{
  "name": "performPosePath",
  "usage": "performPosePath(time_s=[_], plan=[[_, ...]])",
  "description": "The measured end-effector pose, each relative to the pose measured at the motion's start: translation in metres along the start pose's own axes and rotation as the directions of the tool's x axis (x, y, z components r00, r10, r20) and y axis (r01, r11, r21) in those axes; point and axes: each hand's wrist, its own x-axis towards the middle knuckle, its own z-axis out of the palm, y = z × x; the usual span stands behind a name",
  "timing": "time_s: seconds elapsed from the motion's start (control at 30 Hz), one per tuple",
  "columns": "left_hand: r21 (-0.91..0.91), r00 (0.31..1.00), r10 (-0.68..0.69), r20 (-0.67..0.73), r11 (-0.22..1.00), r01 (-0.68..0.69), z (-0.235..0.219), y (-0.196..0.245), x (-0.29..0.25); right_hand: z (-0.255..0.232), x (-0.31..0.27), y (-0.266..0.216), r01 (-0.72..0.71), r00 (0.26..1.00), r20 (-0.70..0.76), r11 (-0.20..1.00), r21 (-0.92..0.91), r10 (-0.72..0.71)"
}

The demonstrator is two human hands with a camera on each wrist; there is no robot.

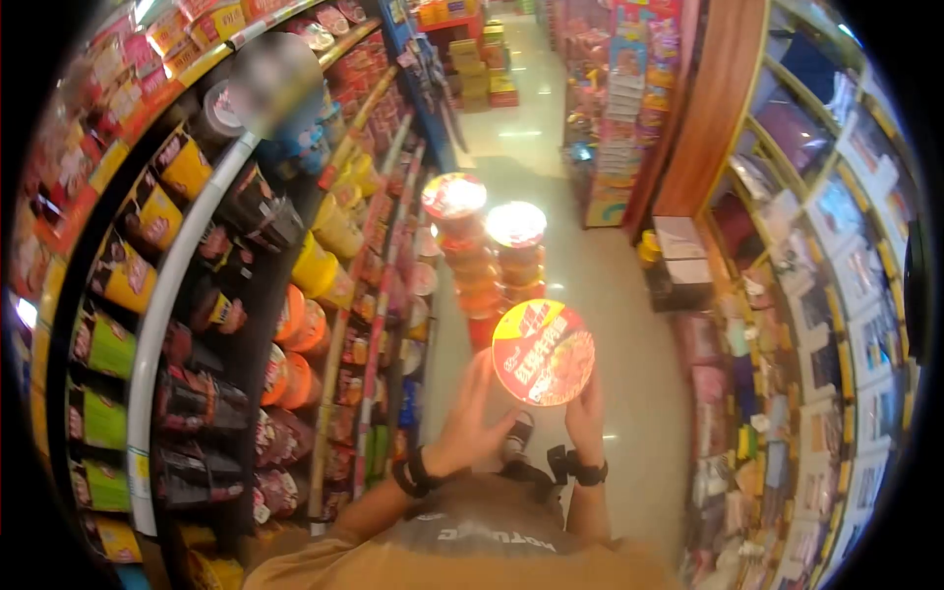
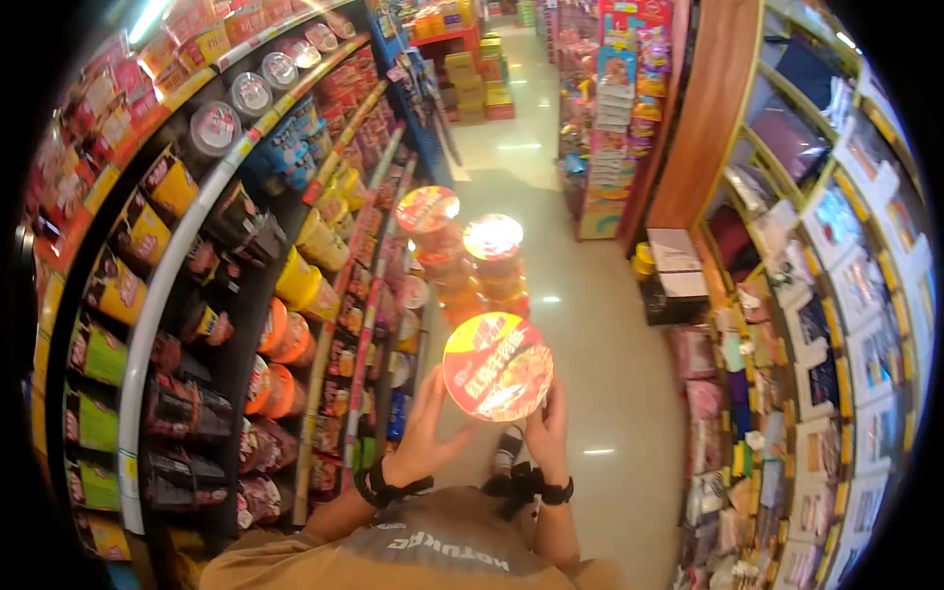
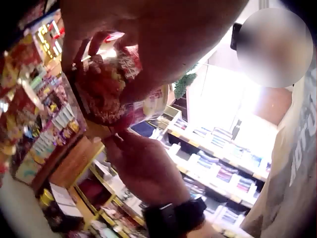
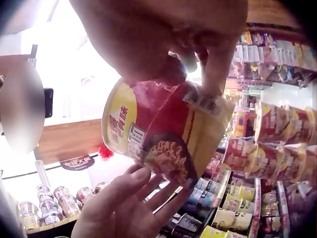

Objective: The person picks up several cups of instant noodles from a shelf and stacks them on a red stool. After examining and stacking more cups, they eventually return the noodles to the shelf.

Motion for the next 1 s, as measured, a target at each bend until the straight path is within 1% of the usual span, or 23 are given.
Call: performPosePath(time_s=[0.03, 0.13, 0.17, 0.23, 0.27, 0.33, 0.37, 0.47, 0.5, 0.53, 0.6, 0.67, 0.7, 0.8, 0.9, 1.0], plan=[[0.031, 1.000, 0.024, 0.000, 0.999, -0.024, -0.007, -0.004, 0.019, 0.008, 0.021, 0.000, 0.034, 0.999, 0.004, 0.999, 0.031, -0.035], [0.091, 1.000, -0.018, -0.016, 0.996, 0.019, -0.007, -0.035, 0.080, 0.023, 0.087, 0.019, 0.051, 0.999, 0.009, 0.991, 0.120, -0.053], [0.095, 0.999, -0.037, -0.006, 0.995, 0.037, -0.004, -0.046, 0.098, 0.029, 0.107, 0.022, 0.018, 1.000, -0.025, 0.991, 0.134, -0.015], [-0.028, 0.998, -0.054, -0.024, 0.998, 0.053, 0.011, -0.069, 0.134, 0.039, 0.148, 0.024, -0.038, 0.995, -0.089, 0.989, 0.146, 0.051], [-0.095, 0.997, -0.060, -0.037, 0.994, 0.057, 0.019, -0.078, 0.150, 0.043, 0.165, 0.026, -0.043, 0.993, -0.104, 0.995, 0.092, 0.053], [-0.307, 0.988, -0.149, -0.029, 0.942, 0.133, 0.034, -0.091, 0.180, 0.047, 0.200, 0.038, -0.051, 0.991, -0.126, 0.998, -0.028, 0.047], [-0.410, 0.981, -0.192, -0.022, 0.897, 0.166, 0.040, -0.098, 0.191, 0.048, 0.218, 0.057, 0.076, 0.981, -0.157, 0.972, -0.222, -0.112], [-0.514, 0.980, -0.200, -0.022, 0.843, 0.161, 0.061, -0.131, 0.212, 0.053, 0.253, 0.059, 0.073, 0.973, -0.186, 0.947, -0.311, -0.136], [-0.425, 0.985, -0.156, -0.075, 0.899, 0.110, 0.066, -0.141, 0.219, 0.054, 0.263, 0.065, 0.078, 0.970, -0.195, 0.948, -0.308, -0.143], [-0.311, 0.984, -0.161, -0.078, 0.941, 0.130, 0.070, -0.151, 0.225, 0.054, 0.273, 0.075, 0.082, 0.967, -0.207, 0.949, -0.304, -0.150], [-0.077, 0.982, -0.170, -0.081, 0.983, 0.164, 0.073, -0.159, 0.236, 0.053, 0.289, 0.082, 0.079, 0.966, -0.215, 0.952, -0.297, -0.147], [-0.143, 0.979, -0.166, -0.116, 0.978, 0.149, 0.076, -0.158, 0.248, 0.052, 0.299, 0.088, 0.064, 0.972, -0.198, 0.956, -0.287, -0.125], [-0.173, 0.977, -0.165, -0.135, 0.975, 0.141, 0.077, -0.157, 0.253, 0.051, 0.303, 0.094, 0.070, 0.975, -0.179, 0.946, -0.315, -0.131], [-0.279, 0.977, -0.187, -0.101, 0.948, 0.152, 0.079, -0.158, 0.260, 0.052, 0.312, 0.104, 0.061, 0.978, -0.173, 0.950, -0.307, -0.119], [-0.430, 0.950, -0.299, -0.089, 0.872, 0.234, 0.091, -0.164, 0.256, 0.049, 0.316, 0.119, -0.013, 0.984, -0.169, 0.939, -0.343, -0.048], [-0.223, 0.964, -0.243, -0.105, 0.951, 0.215, 0.102, -0.188, 0.248, 0.043, 0.312, 0.127, 0.036, 0.991, -0.107, 0.926, -0.377, -0.082]])
